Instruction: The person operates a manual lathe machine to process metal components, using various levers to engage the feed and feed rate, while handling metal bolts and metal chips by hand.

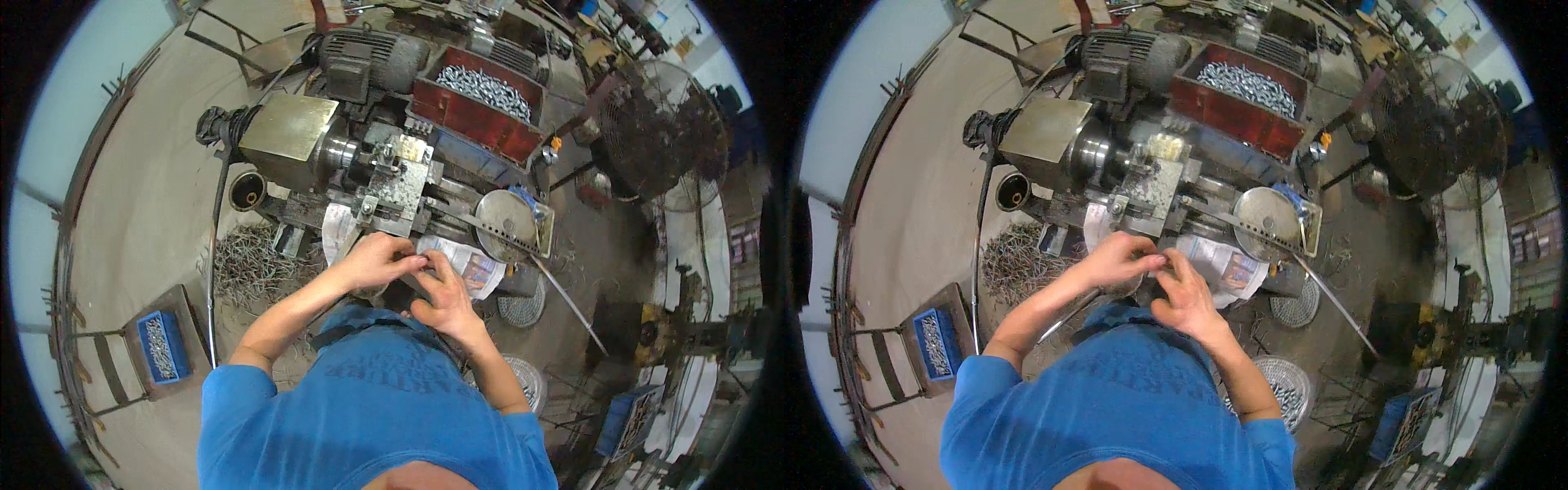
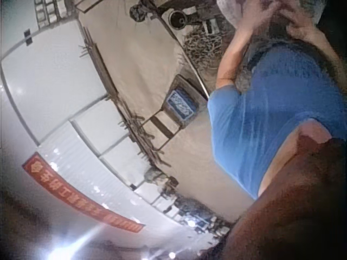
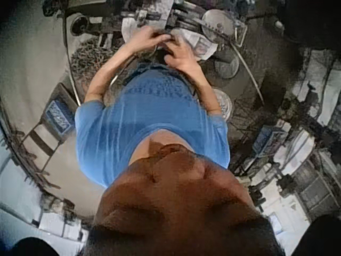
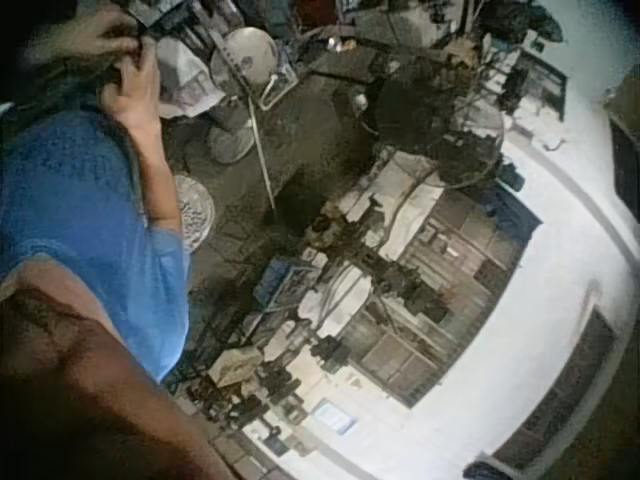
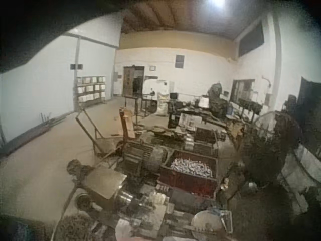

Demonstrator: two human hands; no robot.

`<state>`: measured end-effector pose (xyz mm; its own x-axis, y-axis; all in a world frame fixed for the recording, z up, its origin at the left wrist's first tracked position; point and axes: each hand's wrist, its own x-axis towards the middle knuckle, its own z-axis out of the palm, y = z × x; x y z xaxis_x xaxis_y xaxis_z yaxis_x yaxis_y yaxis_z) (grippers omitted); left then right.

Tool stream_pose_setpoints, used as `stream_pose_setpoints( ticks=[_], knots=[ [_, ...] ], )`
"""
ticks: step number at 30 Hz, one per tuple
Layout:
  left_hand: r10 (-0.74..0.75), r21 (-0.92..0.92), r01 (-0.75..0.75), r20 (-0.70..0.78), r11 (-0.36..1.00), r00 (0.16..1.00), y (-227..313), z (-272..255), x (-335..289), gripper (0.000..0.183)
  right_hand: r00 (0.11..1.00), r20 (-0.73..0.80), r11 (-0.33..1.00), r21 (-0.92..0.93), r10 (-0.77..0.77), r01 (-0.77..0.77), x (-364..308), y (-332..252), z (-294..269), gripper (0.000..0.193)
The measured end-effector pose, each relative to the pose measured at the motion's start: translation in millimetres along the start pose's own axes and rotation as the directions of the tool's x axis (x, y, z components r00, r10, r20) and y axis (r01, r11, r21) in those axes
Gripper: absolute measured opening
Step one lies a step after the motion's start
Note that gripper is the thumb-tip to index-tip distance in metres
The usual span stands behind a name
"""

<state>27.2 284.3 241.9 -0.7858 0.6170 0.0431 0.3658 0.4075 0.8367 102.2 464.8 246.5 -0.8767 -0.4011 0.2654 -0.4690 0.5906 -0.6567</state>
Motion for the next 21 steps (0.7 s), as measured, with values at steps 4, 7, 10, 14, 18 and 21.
stream_pose_setpoints(
  ticks=[4, 7, 10, 14, 18, 21],
  knots=[
    [-0.011, 0.016, 0.011, -0.042, 1.000, 0.999, -1, -4, -12, 0.034, 0.997, 0.075, 1.000, -0.018, -0.006, 0.008, 15, -12, 4, 0.035],
    [-0.045, 0.053, 0.049, -0.061, 0.997, 0.997, -12, -4, -21, 0.032, 0.990, 0.142, 1.000, -0.018, -0.006, 0.009, 26, -22, 6, 0.032],
    [-0.079, 0.102, 0.087, -0.083, 0.991, 0.993, -14, -11, -28, 0.031, 0.988, 0.153, 0.998, -0.041, -0.034, 0.040, 35, -21, 10, 0.031],
    [-0.056, -0.067, 0.044, -0.184, 0.997, 0.981, -21, -17, -37, 0.033, 0.981, 0.121, 0.985, -0.054, -0.155, 0.162, 49, -24, 13, 0.036],
    [-0.149, -0.262, 0.115, -0.114, 0.958, 0.982, -20, -26, -44, 0.038, 0.956, 0.106, 0.960, -0.032, -0.274, 0.279, 61, -18, 14, 0.038],
    [-0.183, -0.342, 0.129, -0.130, 0.931, 0.974, -21, -31, -50, 0.039, 0.946, 0.111, 0.952, 0.014, -0.305, 0.305, 72, -18, 16, 0.038]
  ],
)
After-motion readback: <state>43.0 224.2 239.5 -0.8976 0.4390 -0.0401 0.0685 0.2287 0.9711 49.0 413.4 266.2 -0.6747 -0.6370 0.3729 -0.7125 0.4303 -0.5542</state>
